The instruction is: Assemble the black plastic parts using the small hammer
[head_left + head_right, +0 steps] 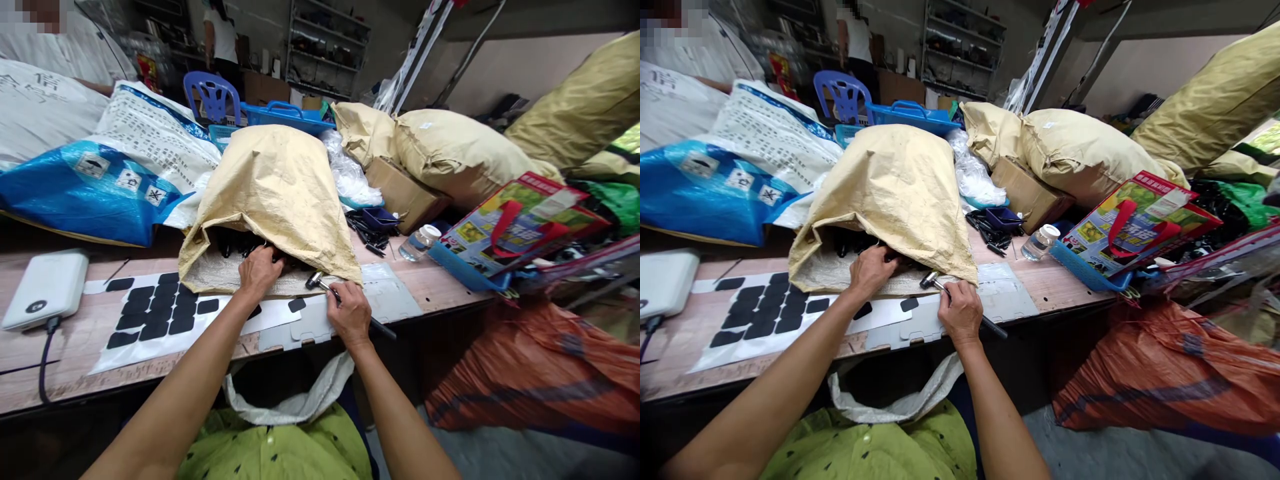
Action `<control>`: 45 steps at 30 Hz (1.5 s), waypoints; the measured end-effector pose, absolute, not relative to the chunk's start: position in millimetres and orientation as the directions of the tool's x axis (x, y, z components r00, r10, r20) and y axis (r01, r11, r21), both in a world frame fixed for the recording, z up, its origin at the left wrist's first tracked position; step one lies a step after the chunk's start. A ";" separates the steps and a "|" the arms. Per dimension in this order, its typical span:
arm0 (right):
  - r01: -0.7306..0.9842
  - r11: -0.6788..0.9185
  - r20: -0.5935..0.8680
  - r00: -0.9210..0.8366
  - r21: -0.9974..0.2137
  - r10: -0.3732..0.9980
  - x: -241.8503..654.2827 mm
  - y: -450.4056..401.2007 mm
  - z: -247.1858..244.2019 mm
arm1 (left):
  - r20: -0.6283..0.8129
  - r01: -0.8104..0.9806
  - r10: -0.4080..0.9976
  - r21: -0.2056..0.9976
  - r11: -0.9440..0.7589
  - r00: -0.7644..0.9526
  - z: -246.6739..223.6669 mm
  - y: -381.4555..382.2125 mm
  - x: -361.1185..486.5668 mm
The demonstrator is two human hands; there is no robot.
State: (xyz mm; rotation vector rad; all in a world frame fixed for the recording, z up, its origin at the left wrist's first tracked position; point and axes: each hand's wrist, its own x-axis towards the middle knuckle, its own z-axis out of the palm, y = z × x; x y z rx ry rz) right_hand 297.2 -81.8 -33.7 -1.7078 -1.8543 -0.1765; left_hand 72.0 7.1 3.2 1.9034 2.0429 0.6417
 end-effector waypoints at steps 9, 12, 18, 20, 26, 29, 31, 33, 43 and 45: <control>0.945 0.160 0.510 0.009 -0.286 0.860 297.2 -81.2 -34.8 | 0.152 0.637 0.951 0.713 -0.293 0.268 -6.1 -62.2 19.7; 0.947 0.166 0.514 -0.001 -0.275 0.858 297.5 -80.8 -34.7 | 0.125 0.638 0.933 0.699 -0.325 0.338 -14.3 -74.4 21.2; 0.948 0.170 0.516 -0.008 -0.268 0.857 297.4 -79.6 -35.7 | 0.133 0.640 0.931 0.693 -0.332 0.340 -25.1 -77.0 24.5; 0.949 0.172 0.520 -0.011 -0.263 0.854 297.1 -79.0 -36.2 | 0.141 0.650 0.934 0.684 -0.332 0.329 -25.8 -77.5 25.0; 0.959 0.175 0.493 -0.043 -0.225 0.869 300.1 -74.6 -36.8 | 0.168 0.627 0.929 0.696 -0.349 0.330 -25.9 -78.8 24.0; 0.949 0.205 0.486 -0.066 -0.238 0.871 299.1 -75.9 -31.0 | 0.171 0.616 0.931 0.709 -0.343 0.322 -26.1 -78.3 22.8; 0.927 0.227 0.512 -0.045 -0.298 0.858 293.2 -80.9 -22.9 | 0.168 0.612 0.934 0.716 -0.336 0.316 -26.4 -77.9 22.6; 0.880 0.264 0.536 -0.013 -0.395 0.844 282.7 -88.9 -12.7 | 0.166 0.610 0.935 0.719 -0.333 0.314 -26.9 -77.8 22.7; 0.650 0.469 0.433 -0.230 -0.598 0.871 235.6 -123.7 9.5 | 0.154 0.590 0.942 0.746 -0.309 0.299 -30.4 -77.4 21.4; 0.658 0.473 0.453 -0.217 -0.587 0.865 233.4 -126.9 7.6 | 0.163 0.577 0.938 0.752 -0.319 0.305 -30.2 -77.1 21.2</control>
